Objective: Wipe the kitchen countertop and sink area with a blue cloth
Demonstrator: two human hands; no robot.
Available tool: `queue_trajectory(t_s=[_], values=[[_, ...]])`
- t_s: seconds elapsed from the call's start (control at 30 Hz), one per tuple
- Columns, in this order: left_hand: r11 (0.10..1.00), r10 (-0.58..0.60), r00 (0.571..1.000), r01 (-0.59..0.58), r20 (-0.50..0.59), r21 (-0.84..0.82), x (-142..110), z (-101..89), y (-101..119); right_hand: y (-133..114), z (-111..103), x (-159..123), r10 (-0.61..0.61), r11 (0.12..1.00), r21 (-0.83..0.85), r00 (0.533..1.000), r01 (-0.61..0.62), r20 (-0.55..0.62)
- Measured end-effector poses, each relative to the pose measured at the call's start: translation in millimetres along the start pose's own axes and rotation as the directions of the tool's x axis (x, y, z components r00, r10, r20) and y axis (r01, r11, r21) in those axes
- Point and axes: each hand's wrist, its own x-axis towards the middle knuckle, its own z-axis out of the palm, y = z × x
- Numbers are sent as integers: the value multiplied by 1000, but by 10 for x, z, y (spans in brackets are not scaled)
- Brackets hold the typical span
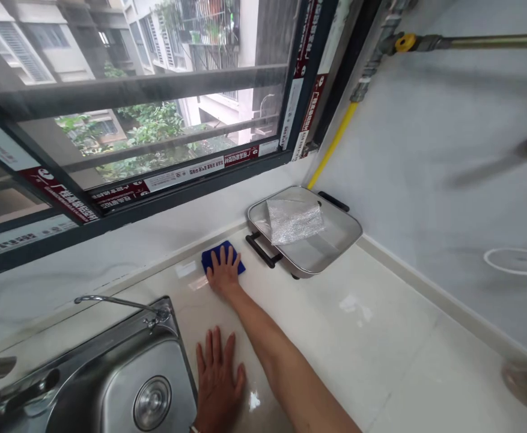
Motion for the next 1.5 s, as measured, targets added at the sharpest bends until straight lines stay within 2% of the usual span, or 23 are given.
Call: queue_trajectory(t_s=[0.2, 0.3, 0.4, 0.5, 0.63, 0.77, 0.87, 1.0, 1.07, 1.13, 1.2, 1.33, 1.4, 1.5], values=[[1000, 13, 1000, -13, 12, -11, -28, 38, -15, -694, 37, -93, -99, 995, 43, 992, 95, 76], [999, 31, 999, -31, 21, -26, -40, 53, -25, -852, 61, -157, -170, 985, 56, 981, 165, 97], [998, 28, 999, -27, 24, -59, -30, 42, -27, -857, 72, -281, -310, 950, 76, 943, 303, 118], [993, 18, 1000, -21, -21, -113, -20, 15, -33, -761, 47, -471, -421, 907, 85, 900, 413, 116], [964, -2, 980, -51, -200, -260, -60, -31, -71, -573, -8, -833, -514, 858, 70, 852, 509, 99], [890, 29, 924, -198, -382, -410, -140, -73, -108, -366, -35, -1255, -581, 813, 36, 806, 581, 108], [824, 130, 897, -335, -422, -457, -228, -124, -80, -210, -57, -1584, -576, 812, -11, 805, 583, 143], [739, 280, 870, -465, -405, -487, -490, -228, 34, -18, -129, -2085, -535, 837, -50, 833, 546, 143], [702, 329, 866, -492, -378, -515, -655, -272, 78, 68, -189, -2366, -499, 860, -45, 855, 509, 143], [699, 308, 887, -456, -344, -551, -774, -295, 80, 145, -265, -2655, -468, 878, -26, 870, 477, 157], [729, 220, 928, -361, -301, -581, -798, -288, 33, 218, -343, -2941, -436, 898, 4, 886, 441, 159], [805, 37, 981, -143, -192, -575, -521, -202, -108, 386, -446, -3475, -337, 941, 71, 936, 331, 102], [830, 32, 990, -101, -135, -548, -293, -148, -139, 504, -462, -3723, -288, 956, 88, 955, 282, 67], [867, 109, 993, -120, -51, -484, 26, -88, -104, 721, -482, -4082, -215, 973, 91, 976, 213, 22]])
